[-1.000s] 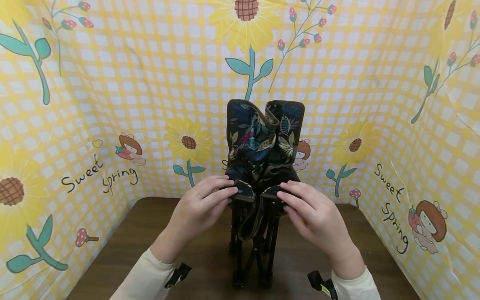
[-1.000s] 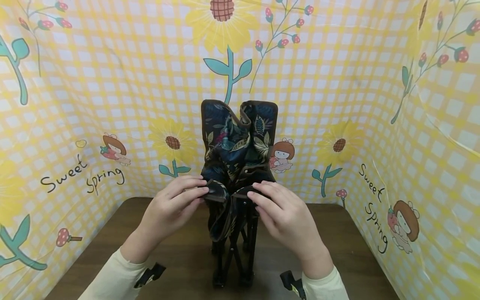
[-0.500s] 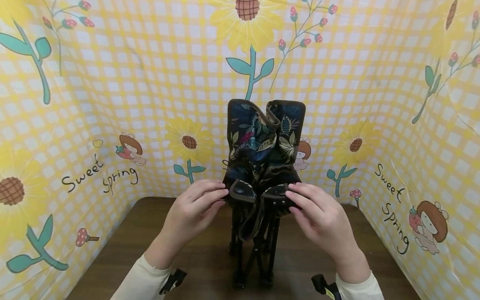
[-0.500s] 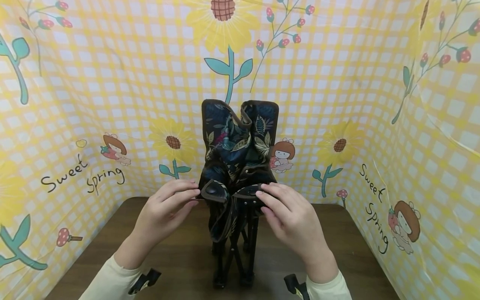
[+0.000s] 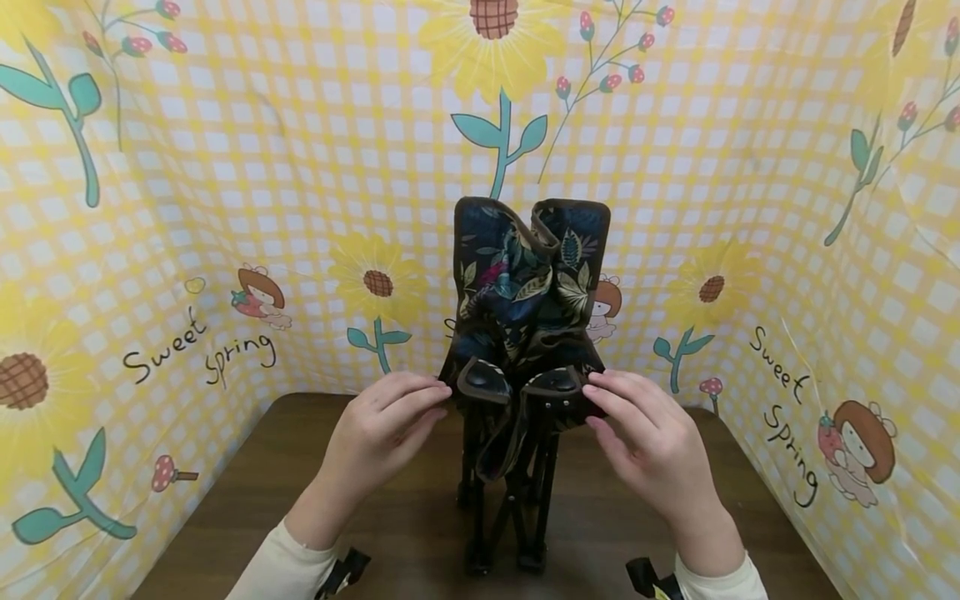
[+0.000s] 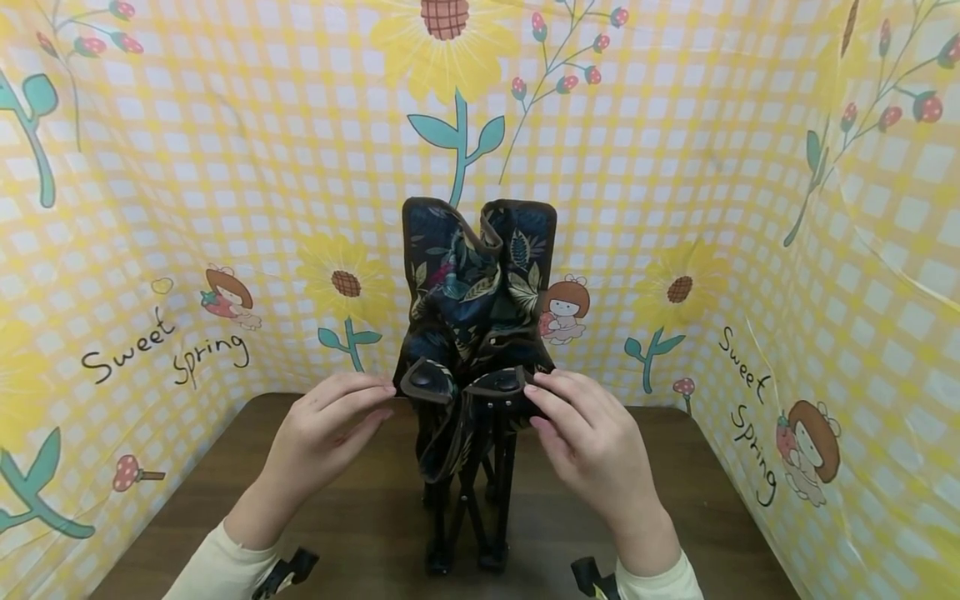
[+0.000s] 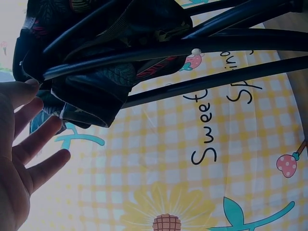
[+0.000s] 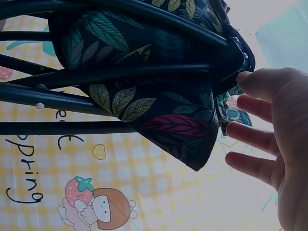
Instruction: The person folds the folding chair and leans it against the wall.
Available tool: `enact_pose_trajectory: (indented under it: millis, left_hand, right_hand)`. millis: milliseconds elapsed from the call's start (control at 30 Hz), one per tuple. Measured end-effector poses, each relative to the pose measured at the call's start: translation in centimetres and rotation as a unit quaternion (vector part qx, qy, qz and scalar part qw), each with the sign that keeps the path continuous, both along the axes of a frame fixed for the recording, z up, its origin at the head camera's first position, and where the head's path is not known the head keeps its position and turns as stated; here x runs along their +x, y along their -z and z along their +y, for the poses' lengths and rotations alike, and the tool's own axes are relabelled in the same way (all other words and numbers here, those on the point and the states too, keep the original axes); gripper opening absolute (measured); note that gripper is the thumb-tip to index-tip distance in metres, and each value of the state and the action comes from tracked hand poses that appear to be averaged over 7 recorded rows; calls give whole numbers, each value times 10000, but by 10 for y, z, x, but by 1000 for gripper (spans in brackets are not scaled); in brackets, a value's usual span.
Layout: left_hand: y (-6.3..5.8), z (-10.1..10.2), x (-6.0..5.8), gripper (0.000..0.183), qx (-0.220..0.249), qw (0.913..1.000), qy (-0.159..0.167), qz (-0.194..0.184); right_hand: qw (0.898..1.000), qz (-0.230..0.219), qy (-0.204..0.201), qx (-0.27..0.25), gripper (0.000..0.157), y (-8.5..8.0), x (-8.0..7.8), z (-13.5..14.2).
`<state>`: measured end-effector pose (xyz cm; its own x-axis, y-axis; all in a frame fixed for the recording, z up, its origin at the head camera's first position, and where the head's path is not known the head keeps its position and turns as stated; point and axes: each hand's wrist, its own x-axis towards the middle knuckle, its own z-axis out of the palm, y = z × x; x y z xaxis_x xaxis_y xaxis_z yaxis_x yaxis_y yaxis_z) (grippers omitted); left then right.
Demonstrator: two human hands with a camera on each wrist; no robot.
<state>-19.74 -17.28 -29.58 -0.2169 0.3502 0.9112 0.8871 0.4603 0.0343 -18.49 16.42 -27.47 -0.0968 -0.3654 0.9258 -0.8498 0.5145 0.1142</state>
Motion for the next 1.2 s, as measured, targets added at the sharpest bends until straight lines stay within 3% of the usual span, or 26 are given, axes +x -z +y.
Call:
enact_pose_trajectory:
  millis: [333, 667, 900, 1200]
  left_hand:
    - [18, 2, 7, 24, 296, 9988, -238, -292]
    - [28, 0, 11, 33, 473, 9952, -448, -724]
    - [38, 8, 16, 46, 736, 9891, -443, -1199]
    - [51, 16, 22, 45, 901, 9802, -581, -1663]
  right_hand:
    - [9998, -37, 90, -173, 29, 10, 4, -1]
    - [9989, -22, 202, -411, 31, 16, 5, 1]
    - [9980, -195, 240, -550, 31, 23, 7, 4]
    - [9967, -413, 164, -686, 30, 32, 9, 7]
